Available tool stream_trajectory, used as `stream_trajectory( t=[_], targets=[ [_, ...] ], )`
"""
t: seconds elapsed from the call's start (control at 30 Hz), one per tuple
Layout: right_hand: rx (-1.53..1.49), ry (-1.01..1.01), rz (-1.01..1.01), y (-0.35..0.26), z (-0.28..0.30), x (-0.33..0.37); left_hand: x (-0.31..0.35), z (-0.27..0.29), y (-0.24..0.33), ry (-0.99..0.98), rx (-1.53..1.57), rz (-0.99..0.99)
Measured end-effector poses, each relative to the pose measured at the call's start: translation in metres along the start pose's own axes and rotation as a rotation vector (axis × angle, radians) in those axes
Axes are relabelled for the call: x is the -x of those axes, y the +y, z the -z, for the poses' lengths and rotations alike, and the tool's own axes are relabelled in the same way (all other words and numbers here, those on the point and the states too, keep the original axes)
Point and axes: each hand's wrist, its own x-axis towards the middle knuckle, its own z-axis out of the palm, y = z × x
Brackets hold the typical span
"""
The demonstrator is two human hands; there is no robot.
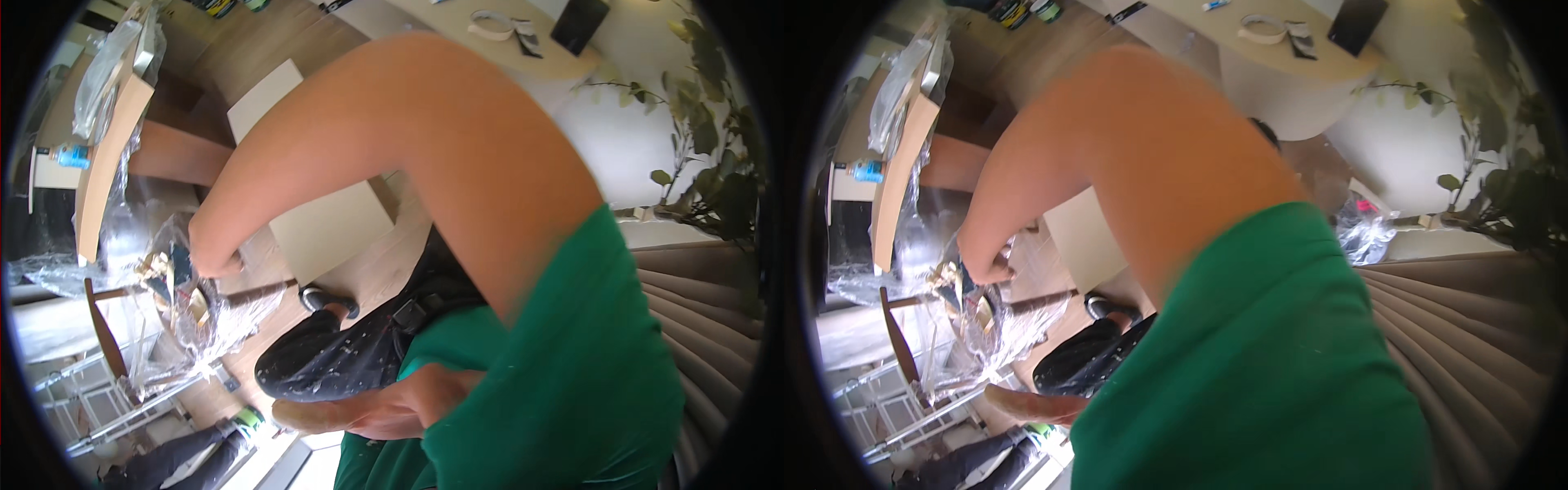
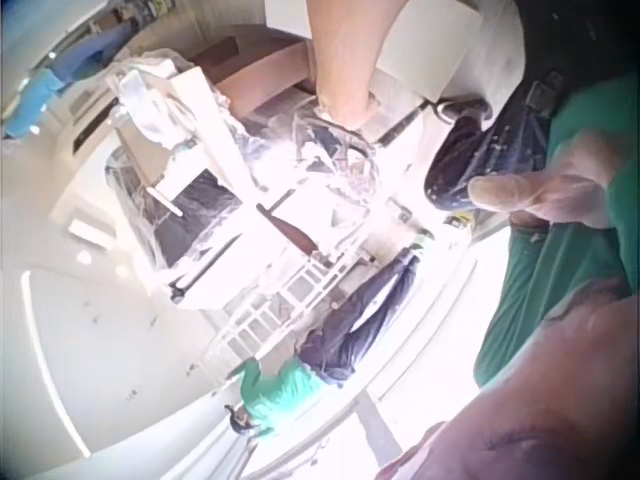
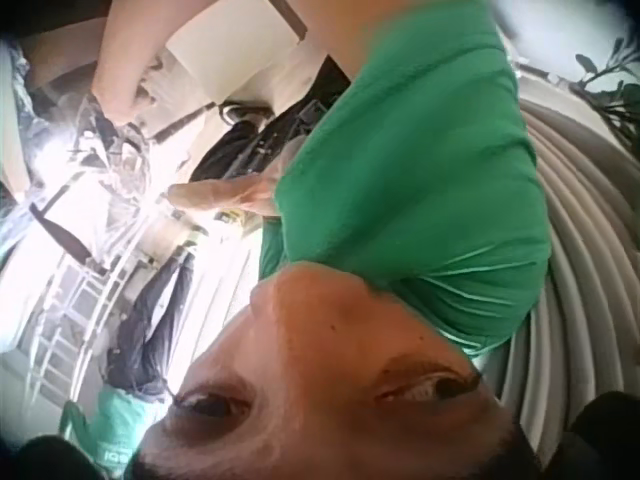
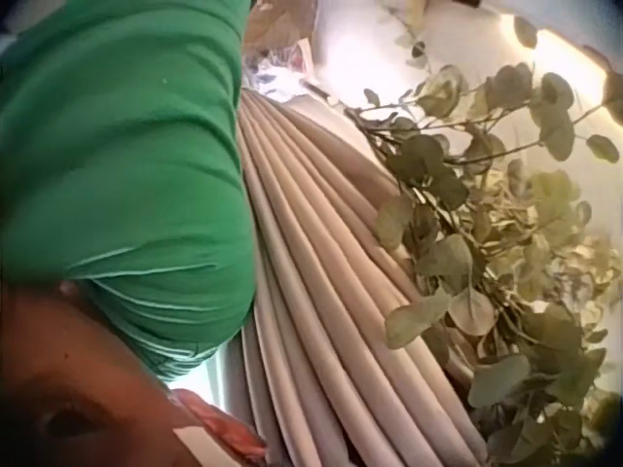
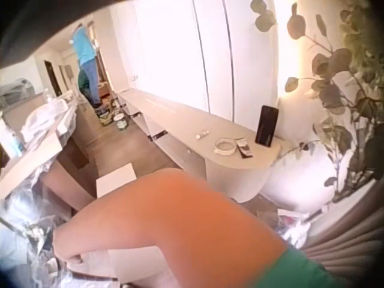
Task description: The person uses a paintbrush to apply a substance to the edges of a wooden board, then peels off protective tape from the edges of a small wooden cabinet, using a tool to assist with the peeling.
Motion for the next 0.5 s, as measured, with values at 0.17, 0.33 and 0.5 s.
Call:
stream_trajectory(
  t=[0.17, 0.33, 0.5],
  targets=[
    [0.109, -0.073, 0.007, -0.001, 0.002, -0.006, 0.004, -0.004, 0.004, 0.026, -0.036, -0.029],
    [-0.147, -0.17, 0.022, 0.015, 0.003, -0.002, 0.001, 0.003, 0.003, 0.061, -0.112, -0.011],
    [-0.516, 0.408, 0.106, 0.021, -0.08, 0.005, 0.017, 0.028, -0.004, 0.188, -0.45, 0.044]
  ],
)
